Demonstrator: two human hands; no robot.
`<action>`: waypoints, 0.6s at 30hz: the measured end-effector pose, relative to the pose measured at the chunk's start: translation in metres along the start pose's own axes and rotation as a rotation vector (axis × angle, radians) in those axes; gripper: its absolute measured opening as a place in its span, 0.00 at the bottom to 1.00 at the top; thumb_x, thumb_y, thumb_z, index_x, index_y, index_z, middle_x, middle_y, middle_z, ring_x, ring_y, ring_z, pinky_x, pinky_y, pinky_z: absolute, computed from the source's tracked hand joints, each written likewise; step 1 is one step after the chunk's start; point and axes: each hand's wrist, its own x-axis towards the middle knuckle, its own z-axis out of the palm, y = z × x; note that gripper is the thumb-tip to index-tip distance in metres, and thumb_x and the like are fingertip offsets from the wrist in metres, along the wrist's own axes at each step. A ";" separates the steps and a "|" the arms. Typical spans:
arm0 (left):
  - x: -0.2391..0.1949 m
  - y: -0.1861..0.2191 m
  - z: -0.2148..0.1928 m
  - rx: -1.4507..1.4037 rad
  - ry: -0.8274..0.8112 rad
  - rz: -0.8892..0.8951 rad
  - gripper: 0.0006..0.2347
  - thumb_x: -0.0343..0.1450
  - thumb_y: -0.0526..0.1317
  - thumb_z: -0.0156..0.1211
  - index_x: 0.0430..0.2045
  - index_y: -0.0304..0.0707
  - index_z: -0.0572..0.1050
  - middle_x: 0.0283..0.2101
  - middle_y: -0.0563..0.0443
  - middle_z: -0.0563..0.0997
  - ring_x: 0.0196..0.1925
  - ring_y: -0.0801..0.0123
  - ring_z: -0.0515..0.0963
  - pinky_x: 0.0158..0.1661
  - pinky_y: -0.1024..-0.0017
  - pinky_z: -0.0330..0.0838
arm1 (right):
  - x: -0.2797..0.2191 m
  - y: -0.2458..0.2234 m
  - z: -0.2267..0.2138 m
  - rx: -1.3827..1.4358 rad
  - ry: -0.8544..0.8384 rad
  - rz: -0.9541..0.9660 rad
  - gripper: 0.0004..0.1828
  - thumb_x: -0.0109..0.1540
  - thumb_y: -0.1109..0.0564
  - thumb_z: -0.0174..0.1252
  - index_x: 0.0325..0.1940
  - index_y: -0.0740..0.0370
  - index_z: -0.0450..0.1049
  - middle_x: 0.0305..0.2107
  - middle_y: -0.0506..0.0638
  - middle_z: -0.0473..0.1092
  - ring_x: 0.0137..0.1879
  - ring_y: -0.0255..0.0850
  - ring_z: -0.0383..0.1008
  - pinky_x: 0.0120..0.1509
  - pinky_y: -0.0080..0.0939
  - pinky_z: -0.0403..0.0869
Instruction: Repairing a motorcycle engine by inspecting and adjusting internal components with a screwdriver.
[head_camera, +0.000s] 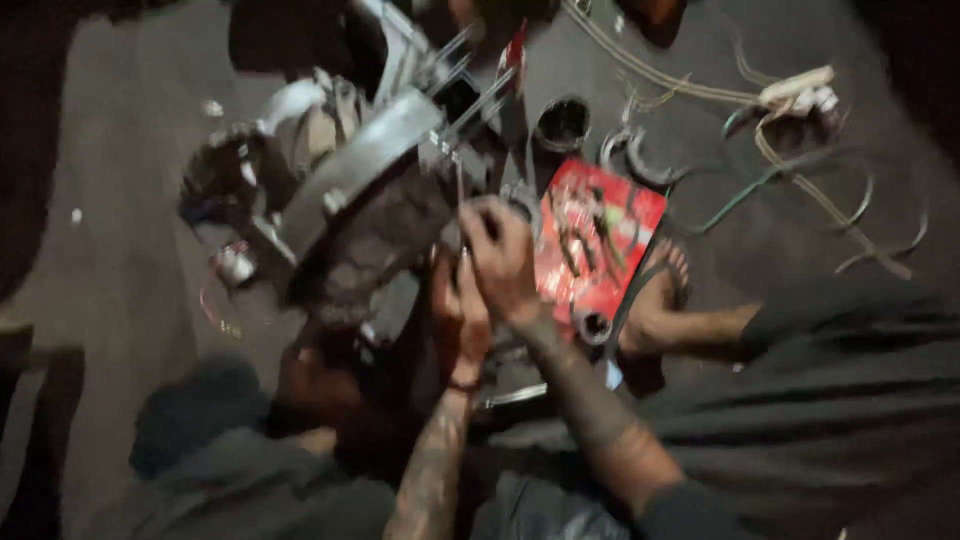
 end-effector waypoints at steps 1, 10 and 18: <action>-0.005 -0.022 0.006 -0.020 -0.003 0.019 0.20 0.76 0.55 0.53 0.54 0.40 0.74 0.51 0.41 0.82 0.57 0.55 0.81 0.59 0.60 0.72 | -0.003 0.010 -0.001 -0.007 0.009 -0.025 0.10 0.69 0.56 0.55 0.38 0.65 0.77 0.25 0.64 0.72 0.33 0.50 0.76 0.40 0.48 0.75; -0.005 -0.073 0.017 -0.002 0.088 0.228 0.11 0.78 0.39 0.52 0.49 0.31 0.76 0.44 0.33 0.82 0.50 0.48 0.82 0.51 0.57 0.75 | -0.003 0.019 0.001 0.046 -0.048 0.040 0.09 0.68 0.55 0.57 0.38 0.62 0.78 0.24 0.58 0.74 0.33 0.41 0.73 0.42 0.47 0.76; -0.009 -0.090 0.025 -0.106 -0.004 0.106 0.16 0.80 0.43 0.45 0.52 0.26 0.72 0.50 0.30 0.79 0.56 0.46 0.78 0.61 0.55 0.67 | -0.010 0.078 -0.005 -0.217 -0.143 -0.295 0.14 0.62 0.51 0.57 0.44 0.63 0.77 0.30 0.62 0.71 0.35 0.59 0.75 0.41 0.49 0.76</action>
